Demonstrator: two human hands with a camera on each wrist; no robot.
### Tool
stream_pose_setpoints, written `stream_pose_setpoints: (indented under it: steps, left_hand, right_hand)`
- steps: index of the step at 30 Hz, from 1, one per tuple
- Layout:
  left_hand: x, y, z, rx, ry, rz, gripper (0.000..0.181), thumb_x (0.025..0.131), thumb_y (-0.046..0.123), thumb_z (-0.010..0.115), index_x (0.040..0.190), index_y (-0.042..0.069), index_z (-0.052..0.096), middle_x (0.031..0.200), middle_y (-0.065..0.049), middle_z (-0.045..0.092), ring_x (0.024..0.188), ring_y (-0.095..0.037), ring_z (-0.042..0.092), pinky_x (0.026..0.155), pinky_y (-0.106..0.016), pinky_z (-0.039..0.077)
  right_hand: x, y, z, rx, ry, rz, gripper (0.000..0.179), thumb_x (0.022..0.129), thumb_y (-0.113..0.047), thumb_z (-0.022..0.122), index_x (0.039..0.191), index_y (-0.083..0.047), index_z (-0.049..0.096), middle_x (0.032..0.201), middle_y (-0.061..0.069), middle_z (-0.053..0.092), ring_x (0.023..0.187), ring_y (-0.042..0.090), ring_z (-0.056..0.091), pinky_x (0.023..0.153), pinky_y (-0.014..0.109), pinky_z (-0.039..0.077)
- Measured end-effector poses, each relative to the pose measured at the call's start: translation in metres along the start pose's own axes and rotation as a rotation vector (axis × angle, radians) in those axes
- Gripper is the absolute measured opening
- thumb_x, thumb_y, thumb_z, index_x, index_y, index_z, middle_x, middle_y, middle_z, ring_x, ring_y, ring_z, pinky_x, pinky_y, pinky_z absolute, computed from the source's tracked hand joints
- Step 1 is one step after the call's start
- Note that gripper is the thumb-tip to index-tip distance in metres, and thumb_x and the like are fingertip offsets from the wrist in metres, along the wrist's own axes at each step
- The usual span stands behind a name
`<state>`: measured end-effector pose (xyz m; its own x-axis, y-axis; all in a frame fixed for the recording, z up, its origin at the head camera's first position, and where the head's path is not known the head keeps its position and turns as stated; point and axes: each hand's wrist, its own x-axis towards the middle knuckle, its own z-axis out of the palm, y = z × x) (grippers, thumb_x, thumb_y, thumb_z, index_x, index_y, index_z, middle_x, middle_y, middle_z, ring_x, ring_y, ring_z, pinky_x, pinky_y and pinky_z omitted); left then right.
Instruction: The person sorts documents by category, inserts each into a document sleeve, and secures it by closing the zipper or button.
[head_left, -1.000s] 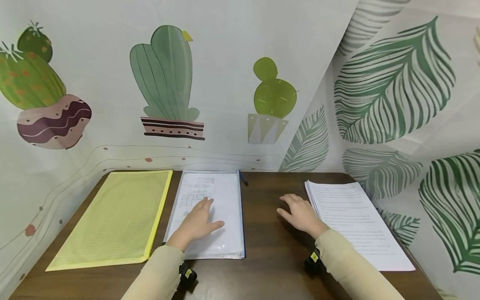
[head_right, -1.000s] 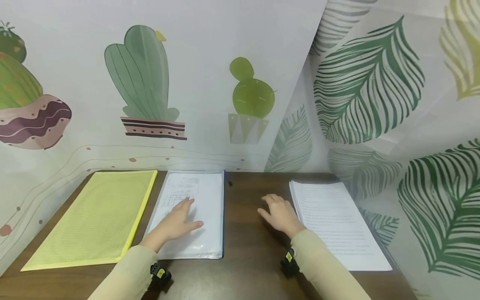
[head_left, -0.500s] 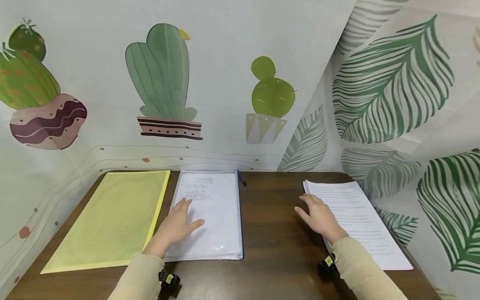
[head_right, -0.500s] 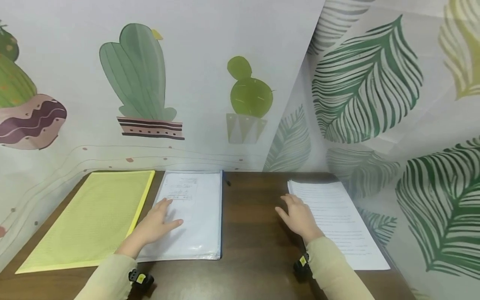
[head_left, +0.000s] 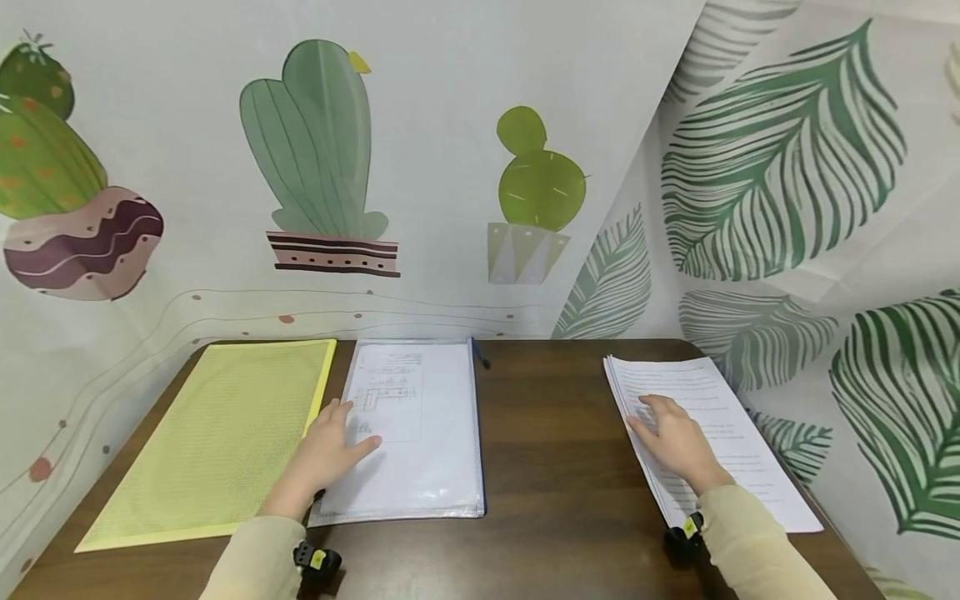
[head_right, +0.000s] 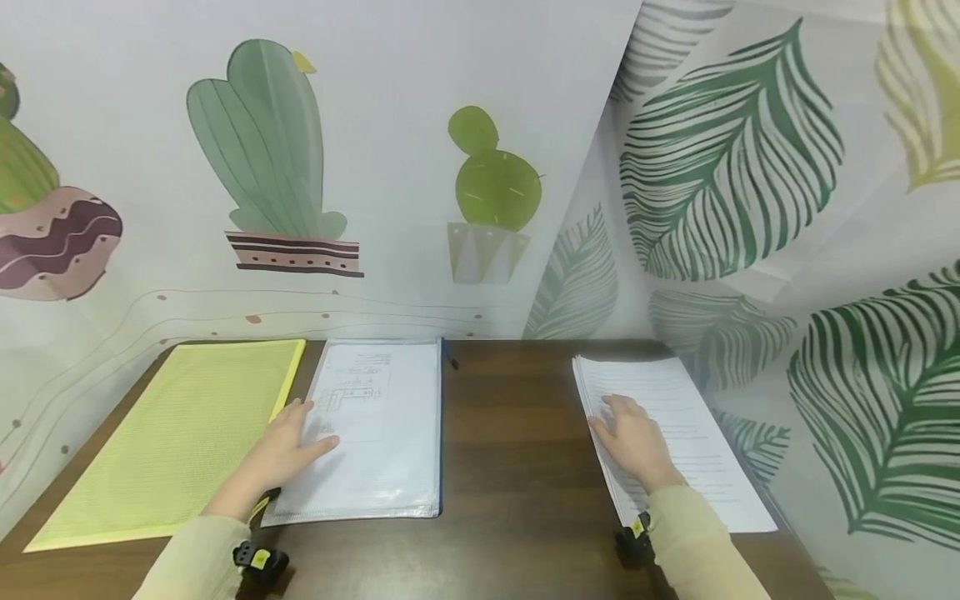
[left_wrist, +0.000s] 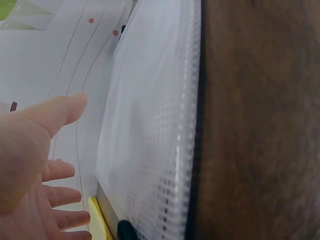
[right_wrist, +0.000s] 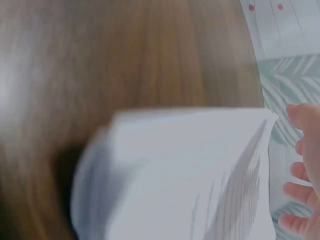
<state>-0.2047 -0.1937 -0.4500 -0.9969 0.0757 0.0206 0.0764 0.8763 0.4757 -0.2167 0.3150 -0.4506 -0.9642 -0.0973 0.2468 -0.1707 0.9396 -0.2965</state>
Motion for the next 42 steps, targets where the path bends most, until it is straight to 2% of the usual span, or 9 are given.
stream_pose_setpoints:
  steps: [6, 12, 18, 23, 28, 34, 38, 42]
  left_hand:
    - [-0.003, -0.007, -0.006, 0.029, 0.014, -0.016, 0.081, 0.086, 0.040, 0.062, 0.137, -0.015, 0.032, 0.143, -0.040, 0.025, 0.132, -0.055, 0.026, 0.105, -0.064, 0.029]
    - [-0.007, -0.009, -0.010, 0.048, -0.002, -0.069, 0.079, 0.087, 0.039, 0.060, 0.136, -0.017, 0.032, 0.141, -0.043, 0.024, 0.130, -0.057, 0.026, 0.103, -0.065, 0.030]
    - [-0.009, -0.019, -0.011, 0.075, -0.021, -0.125, 0.073, 0.091, 0.034, 0.055, 0.135, -0.020, 0.031, 0.140, -0.044, 0.023, 0.128, -0.059, 0.026, 0.102, -0.066, 0.030]
    - [-0.009, -0.024, -0.013, 0.086, -0.013, -0.159, 0.065, 0.092, 0.027, 0.049, 0.133, -0.021, 0.032, 0.140, -0.044, 0.024, 0.128, -0.058, 0.026, 0.104, -0.065, 0.029]
    - [-0.010, -0.027, -0.013, 0.086, -0.024, -0.193, 0.062, 0.094, 0.025, 0.045, 0.134, -0.020, 0.031, 0.141, -0.043, 0.023, 0.129, -0.057, 0.025, 0.104, -0.066, 0.028]
    - [-0.009, -0.031, -0.012, 0.113, -0.037, -0.202, 0.054, 0.095, 0.020, 0.042, 0.132, -0.019, 0.036, 0.141, -0.041, 0.025, 0.129, -0.057, 0.027, 0.101, -0.067, 0.030]
    - [-0.008, -0.032, -0.012, 0.137, -0.035, -0.196, 0.049, 0.095, 0.016, 0.042, 0.128, -0.019, 0.041, 0.139, -0.041, 0.029, 0.126, -0.057, 0.031, 0.100, -0.066, 0.032]
    - [-0.008, -0.032, -0.013, 0.151, -0.022, -0.185, 0.046, 0.094, 0.014, 0.043, 0.125, -0.019, 0.044, 0.136, -0.040, 0.035, 0.123, -0.056, 0.036, 0.099, -0.065, 0.035]
  right_hand:
    - [-0.006, 0.019, -0.003, -0.008, -0.016, 0.046, 0.054, 0.094, -0.033, 0.054, 0.129, 0.007, 0.047, 0.130, 0.031, 0.048, 0.117, 0.051, 0.045, 0.093, 0.064, 0.039]
    - [-0.012, 0.033, -0.007, -0.017, -0.054, 0.078, 0.060, 0.095, -0.039, 0.050, 0.132, 0.008, 0.044, 0.132, 0.034, 0.044, 0.118, 0.053, 0.041, 0.092, 0.067, 0.037]
    - [-0.020, 0.053, -0.014, -0.058, -0.109, 0.168, 0.071, 0.094, -0.049, 0.044, 0.134, 0.009, 0.038, 0.133, 0.038, 0.038, 0.118, 0.056, 0.037, 0.086, 0.071, 0.036]
    - [-0.027, 0.076, -0.017, -0.111, -0.126, 0.239, 0.081, 0.092, -0.056, 0.042, 0.135, 0.012, 0.035, 0.132, 0.040, 0.035, 0.118, 0.058, 0.035, 0.087, 0.071, 0.036]
    - [-0.033, 0.090, -0.023, -0.102, -0.173, 0.328, 0.090, 0.089, -0.065, 0.039, 0.135, 0.012, 0.032, 0.134, 0.040, 0.030, 0.119, 0.062, 0.028, 0.086, 0.076, 0.030]
    - [-0.036, 0.097, -0.028, -0.088, -0.241, 0.405, 0.105, 0.085, -0.073, 0.035, 0.139, 0.016, 0.023, 0.137, 0.043, 0.021, 0.120, 0.065, 0.021, 0.090, 0.077, 0.026]
    - [-0.037, 0.099, -0.030, -0.053, -0.261, 0.472, 0.113, 0.082, -0.075, 0.039, 0.140, 0.019, 0.014, 0.136, 0.048, 0.014, 0.118, 0.068, 0.017, 0.094, 0.076, 0.022]
    - [-0.037, 0.103, -0.031, -0.023, -0.283, 0.468, 0.115, 0.082, -0.075, 0.042, 0.140, 0.020, 0.011, 0.136, 0.050, 0.011, 0.116, 0.071, 0.014, 0.095, 0.076, 0.020]
